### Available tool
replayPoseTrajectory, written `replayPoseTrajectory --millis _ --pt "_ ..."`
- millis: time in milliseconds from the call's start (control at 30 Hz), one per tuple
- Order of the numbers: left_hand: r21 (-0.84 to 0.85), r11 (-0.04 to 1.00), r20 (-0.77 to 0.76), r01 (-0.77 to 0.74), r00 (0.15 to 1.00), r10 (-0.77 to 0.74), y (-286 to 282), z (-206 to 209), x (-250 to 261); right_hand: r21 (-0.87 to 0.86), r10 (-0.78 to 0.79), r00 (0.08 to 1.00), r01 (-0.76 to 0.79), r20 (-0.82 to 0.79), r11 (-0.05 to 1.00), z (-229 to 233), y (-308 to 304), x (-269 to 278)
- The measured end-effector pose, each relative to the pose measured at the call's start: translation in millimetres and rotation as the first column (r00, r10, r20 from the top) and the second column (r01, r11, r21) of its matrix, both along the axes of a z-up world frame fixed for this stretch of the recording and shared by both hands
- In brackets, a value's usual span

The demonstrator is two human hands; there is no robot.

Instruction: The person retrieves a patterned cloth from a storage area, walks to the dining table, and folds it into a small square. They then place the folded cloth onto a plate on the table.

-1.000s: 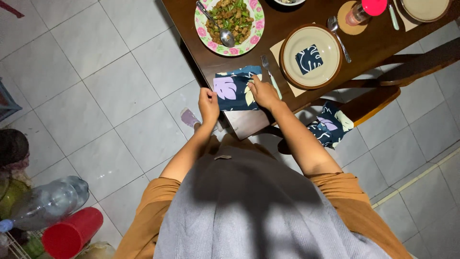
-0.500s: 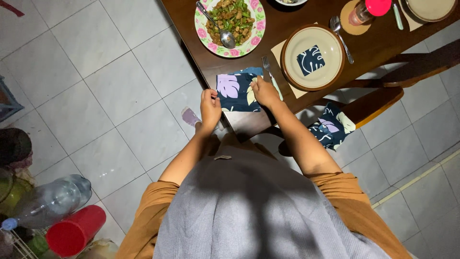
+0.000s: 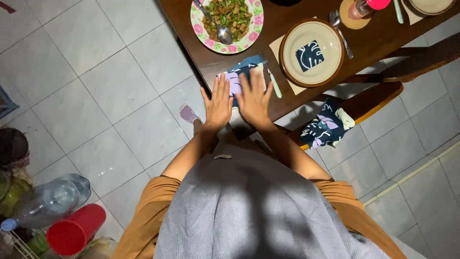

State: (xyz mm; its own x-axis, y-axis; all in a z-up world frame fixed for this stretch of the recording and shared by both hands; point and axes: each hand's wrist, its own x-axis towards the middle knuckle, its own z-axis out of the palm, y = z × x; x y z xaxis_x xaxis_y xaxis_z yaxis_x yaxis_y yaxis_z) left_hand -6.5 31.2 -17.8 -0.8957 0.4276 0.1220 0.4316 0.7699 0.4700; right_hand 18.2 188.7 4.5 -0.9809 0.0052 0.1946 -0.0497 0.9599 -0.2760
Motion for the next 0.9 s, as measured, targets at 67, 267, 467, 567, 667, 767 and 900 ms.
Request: replayPoseTrajectory --millis 67,267,467,567,667,767,900 --pt "-0.036 0.999 0.0 0.005 1.0 -0.005 1.0 -3.4 -0.3 -0.009 0.085 0.996 -0.084 0.034 0.996 -12.8 1.0 3.2" --pt "-0.068 0.996 -0.012 -0.053 0.999 0.053 -1.4 -20.7 8.7 -0.02 0.06 0.975 -0.057 0.216 0.998 -25.4 26.6 6.5" --pt "-0.14 0.989 -0.082 -0.036 0.996 0.025 0.4 -16.0 14.6 0.012 -0.027 0.957 0.025 0.29 1.0 -29.5 40.6 9.3" --pt "-0.217 0.968 -0.126 0.123 0.98 -0.153 -5.7 -5.6 17.8 0.036 -0.044 0.956 0.035 0.29 0.999 -32.9 42.4 6.7" --pt "-0.217 0.95 -0.09 0.222 0.965 -0.246 -8.4 -2.2 34.2 0.01 -0.033 0.95 0.032 0.31 0.999 -31.4 40.3 8.1" --pt "-0.185 0.96 -0.065 0.212 0.972 -0.227 -7.8 -6.9 36.8 -0.038 0.044 0.975 -0.037 0.217 0.999 -22.4 43.2 12.0" --pt "-0.195 0.946 -0.047 0.258 0.961 -0.272 -13.2 -10.0 30.5 -0.106 0.218 0.972 -0.209 0.091 0.972 -11.0 50.7 42.9"
